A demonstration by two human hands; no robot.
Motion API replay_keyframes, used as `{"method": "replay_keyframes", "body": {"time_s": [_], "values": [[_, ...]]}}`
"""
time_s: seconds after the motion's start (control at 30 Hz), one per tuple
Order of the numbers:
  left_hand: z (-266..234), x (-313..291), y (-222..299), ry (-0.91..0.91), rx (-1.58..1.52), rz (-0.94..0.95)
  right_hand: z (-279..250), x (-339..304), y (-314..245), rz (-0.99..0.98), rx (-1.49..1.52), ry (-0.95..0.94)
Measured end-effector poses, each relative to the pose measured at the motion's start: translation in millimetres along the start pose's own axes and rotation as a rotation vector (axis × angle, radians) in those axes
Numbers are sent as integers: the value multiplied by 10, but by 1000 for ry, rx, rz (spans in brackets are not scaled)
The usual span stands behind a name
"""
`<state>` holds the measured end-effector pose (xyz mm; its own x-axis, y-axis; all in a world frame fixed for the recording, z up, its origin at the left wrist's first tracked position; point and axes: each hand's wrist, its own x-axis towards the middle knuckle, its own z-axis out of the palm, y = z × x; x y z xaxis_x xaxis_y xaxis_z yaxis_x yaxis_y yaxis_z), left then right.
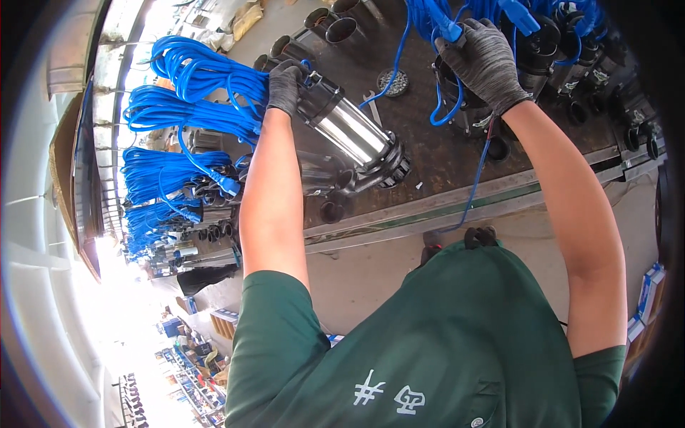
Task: The person assembles industrial water pumps by connecting blue cables to the pump units, securing them with fasteners, and then placing the finished units into cardboard boxes on the floor.
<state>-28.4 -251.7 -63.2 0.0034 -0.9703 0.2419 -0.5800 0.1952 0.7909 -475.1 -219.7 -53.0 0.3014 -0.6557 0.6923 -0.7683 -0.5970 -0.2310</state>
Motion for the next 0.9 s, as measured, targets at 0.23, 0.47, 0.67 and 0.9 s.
{"method": "replay_keyframes", "body": {"time_s": [0.23,0.47,0.67,0.9], "values": [[-157,-166,-149,51,51,64,-224,103,-292,74,-192,-217],[-1,-744,371,169,101,-73,-46,-6,-13,14,43,-102],[493,-1977,1349,373,750,4,-217,0,-77,-9,52,-67],[786,-2684,2358,-275,656,118,267,-48,111,-13,-9,26]]}}
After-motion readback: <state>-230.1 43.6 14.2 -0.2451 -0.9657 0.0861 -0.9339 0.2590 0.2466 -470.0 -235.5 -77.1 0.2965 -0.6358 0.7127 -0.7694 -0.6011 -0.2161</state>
